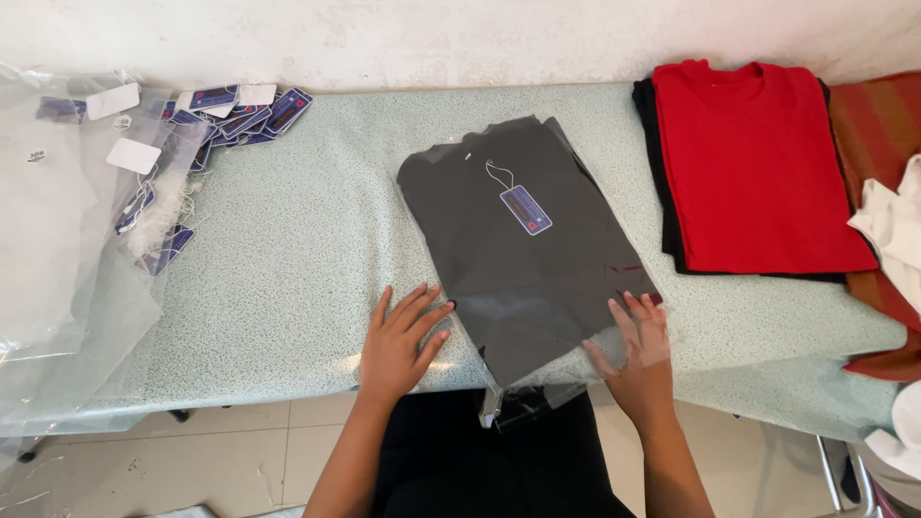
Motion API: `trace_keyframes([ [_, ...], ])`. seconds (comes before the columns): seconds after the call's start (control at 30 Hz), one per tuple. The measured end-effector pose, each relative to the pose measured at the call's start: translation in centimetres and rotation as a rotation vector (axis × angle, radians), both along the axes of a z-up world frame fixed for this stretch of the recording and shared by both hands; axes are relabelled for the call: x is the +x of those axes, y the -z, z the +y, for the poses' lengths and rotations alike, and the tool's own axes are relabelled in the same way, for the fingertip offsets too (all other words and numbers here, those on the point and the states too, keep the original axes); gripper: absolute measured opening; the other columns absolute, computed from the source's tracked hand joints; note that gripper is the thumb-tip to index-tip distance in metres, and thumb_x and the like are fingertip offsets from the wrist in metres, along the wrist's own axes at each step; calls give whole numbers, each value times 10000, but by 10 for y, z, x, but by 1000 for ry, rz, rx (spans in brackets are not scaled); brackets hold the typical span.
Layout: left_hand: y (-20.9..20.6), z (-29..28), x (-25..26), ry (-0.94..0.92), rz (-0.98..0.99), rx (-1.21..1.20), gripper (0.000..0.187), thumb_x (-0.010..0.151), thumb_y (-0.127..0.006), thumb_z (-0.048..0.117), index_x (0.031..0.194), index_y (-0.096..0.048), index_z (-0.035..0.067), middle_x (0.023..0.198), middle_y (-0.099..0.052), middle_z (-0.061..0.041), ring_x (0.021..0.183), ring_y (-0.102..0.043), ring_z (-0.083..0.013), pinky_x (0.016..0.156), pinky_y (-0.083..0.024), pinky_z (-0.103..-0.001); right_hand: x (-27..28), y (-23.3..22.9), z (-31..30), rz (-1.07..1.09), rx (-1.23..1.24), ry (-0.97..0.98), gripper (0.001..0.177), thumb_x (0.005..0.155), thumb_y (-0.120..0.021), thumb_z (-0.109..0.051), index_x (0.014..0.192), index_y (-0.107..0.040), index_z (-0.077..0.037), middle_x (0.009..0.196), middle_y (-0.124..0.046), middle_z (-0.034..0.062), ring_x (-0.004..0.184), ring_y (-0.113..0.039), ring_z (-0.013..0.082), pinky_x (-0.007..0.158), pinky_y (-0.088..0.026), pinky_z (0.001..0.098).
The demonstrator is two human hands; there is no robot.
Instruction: Folding a black t-shirt, attaching a price tag, and placing it into a clear plastic bag.
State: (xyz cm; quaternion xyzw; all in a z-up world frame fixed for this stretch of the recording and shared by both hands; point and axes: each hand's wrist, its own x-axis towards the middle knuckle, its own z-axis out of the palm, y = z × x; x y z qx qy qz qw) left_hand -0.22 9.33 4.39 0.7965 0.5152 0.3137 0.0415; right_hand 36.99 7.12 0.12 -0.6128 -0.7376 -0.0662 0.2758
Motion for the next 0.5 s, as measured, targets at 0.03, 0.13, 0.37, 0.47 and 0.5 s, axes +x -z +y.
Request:
trace_keyframes([
  [0.03, 0, 0, 1, -8, -7, 10, 347, 1003, -590, 475, 1296, -705, 331, 1363, -681, 21, 1350, -569, -184, 1245, -219, -521, 1, -1, -5, 36, -5, 0, 696, 839, -777, -430, 1458, -594, -171, 1473, -561, 112, 1445, -468, 372, 1237, -301, 544],
  [0.13, -2, -2, 2, -19, -10, 15, 331, 1005, -595, 464, 1280, -717, 326, 1349, -692, 21, 1341, -580, -180, 1248, -227, -514, 3, -9, -17, 48, -40, 20, 579, 914, -715, -400, 1440, -603, -186, 1459, -576, 71, 1448, -478, 332, 1232, -290, 567],
  [0.37, -6, -5, 3, -36, -11, -8, 315, 1017, -591, 428, 1245, -743, 274, 1319, -713, -10, 1335, -591, -193, 1262, -224, -498, 11, -30, -18, 24, -265, 159, 559, 1039, -522, -488, 1513, -524, -192, 1606, -484, 42, 1509, -394, 204, 1279, -81, 602],
  [0.47, -7, -6, 5, -55, -9, 5, 334, 1022, -585, 444, 1248, -738, 252, 1299, -722, -3, 1327, -599, -175, 1271, -225, -479, 12, -29, -20, 63, -242, 148, 615, 1044, -506, -490, 1541, -475, -129, 1652, -403, 110, 1521, -360, 240, 1266, -91, 607],
  [0.5, -5, -5, 6, -60, -8, 8, 334, 1022, -585, 444, 1248, -738, 252, 1299, -722, -3, 1327, -599, -175, 1271, -225, -479, 12, -26, -22, 63, -240, 143, 615, 1044, -506, -490, 1541, -475, -129, 1652, -403, 110, 1521, -360, 240, 1266, -91, 607],
])
